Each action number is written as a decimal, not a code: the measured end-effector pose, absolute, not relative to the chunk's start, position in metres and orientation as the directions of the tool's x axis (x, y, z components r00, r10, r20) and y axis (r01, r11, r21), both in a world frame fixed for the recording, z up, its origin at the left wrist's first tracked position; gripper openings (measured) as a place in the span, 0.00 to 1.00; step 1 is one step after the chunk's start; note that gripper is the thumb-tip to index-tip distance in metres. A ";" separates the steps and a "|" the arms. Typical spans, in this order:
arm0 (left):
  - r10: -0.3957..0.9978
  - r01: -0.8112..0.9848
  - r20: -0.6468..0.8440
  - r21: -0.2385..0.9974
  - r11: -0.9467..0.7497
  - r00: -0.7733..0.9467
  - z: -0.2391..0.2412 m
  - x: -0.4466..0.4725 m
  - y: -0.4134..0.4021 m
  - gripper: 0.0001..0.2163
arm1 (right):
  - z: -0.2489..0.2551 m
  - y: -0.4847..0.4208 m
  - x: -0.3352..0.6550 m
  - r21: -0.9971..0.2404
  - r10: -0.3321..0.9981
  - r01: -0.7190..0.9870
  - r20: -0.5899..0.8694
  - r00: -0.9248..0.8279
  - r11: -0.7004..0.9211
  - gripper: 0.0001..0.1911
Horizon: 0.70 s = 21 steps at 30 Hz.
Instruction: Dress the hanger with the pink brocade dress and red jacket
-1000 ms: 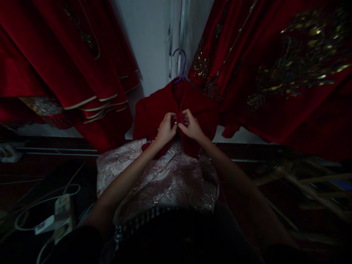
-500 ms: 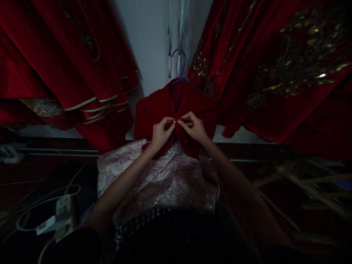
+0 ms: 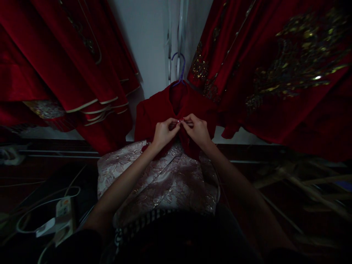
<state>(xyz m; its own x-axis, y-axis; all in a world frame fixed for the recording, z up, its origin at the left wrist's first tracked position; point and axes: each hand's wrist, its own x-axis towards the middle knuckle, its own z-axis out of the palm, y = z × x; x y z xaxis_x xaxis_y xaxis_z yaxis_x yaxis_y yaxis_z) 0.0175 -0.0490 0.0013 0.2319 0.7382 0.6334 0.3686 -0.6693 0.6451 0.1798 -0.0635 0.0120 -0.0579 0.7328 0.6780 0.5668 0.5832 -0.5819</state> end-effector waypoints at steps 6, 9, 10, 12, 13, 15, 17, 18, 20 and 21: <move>0.740 0.346 0.623 0.656 -0.671 0.252 0.002 0.019 -0.038 0.06 | 0.005 -0.060 0.181 -0.711 0.775 0.409 0.632 0.015 0.572 0.11; 0.708 0.389 0.634 0.595 -0.703 0.310 0.005 0.019 -0.035 0.05 | 0.003 -0.055 0.185 -0.767 0.802 0.324 0.595 0.039 0.554 0.13; 0.694 0.410 0.638 0.565 -0.717 0.334 0.007 0.019 -0.035 0.06 | 0.003 -0.053 0.187 -0.780 0.810 0.301 0.584 0.040 0.548 0.14; 0.662 0.463 0.643 0.486 -0.741 0.384 0.011 0.021 -0.034 0.06 | 0.004 -0.049 0.191 -0.798 0.823 0.266 0.567 0.029 0.541 0.16; 0.647 0.494 0.644 0.441 -0.749 0.407 0.013 0.022 -0.033 0.06 | 0.005 -0.047 0.193 -0.805 0.828 0.253 0.560 0.023 0.537 0.16; 0.625 0.549 0.639 0.356 -0.757 0.448 0.019 0.025 -0.032 0.06 | 0.008 -0.042 0.198 -0.818 0.838 0.230 0.545 0.012 0.528 0.17; 0.609 0.574 0.627 0.297 -0.763 0.485 0.023 0.029 -0.030 0.06 | 0.010 -0.037 0.203 -0.831 0.849 0.206 0.528 0.002 0.517 0.18; 0.602 0.574 0.624 0.283 -0.768 0.498 0.024 0.031 -0.029 0.06 | 0.010 -0.035 0.205 -0.836 0.853 0.198 0.522 -0.003 0.512 0.18; 0.589 0.553 0.633 0.288 -0.782 0.503 0.024 0.036 -0.029 0.05 | 0.009 -0.032 0.207 -0.842 0.859 0.192 0.512 -0.011 0.505 0.18; 0.587 0.535 0.645 0.308 -0.786 0.490 0.022 0.039 -0.030 0.04 | 0.007 -0.032 0.207 -0.844 0.861 0.193 0.508 -0.014 0.501 0.19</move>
<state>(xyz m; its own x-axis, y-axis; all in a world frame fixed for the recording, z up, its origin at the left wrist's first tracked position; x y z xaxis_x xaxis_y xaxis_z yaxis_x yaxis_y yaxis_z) 0.0388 -0.0300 0.0222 0.4903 0.5865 0.6447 0.5354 -0.7864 0.3082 0.2068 -0.0321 0.0070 -0.0142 0.8614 0.5077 0.1926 0.5006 -0.8440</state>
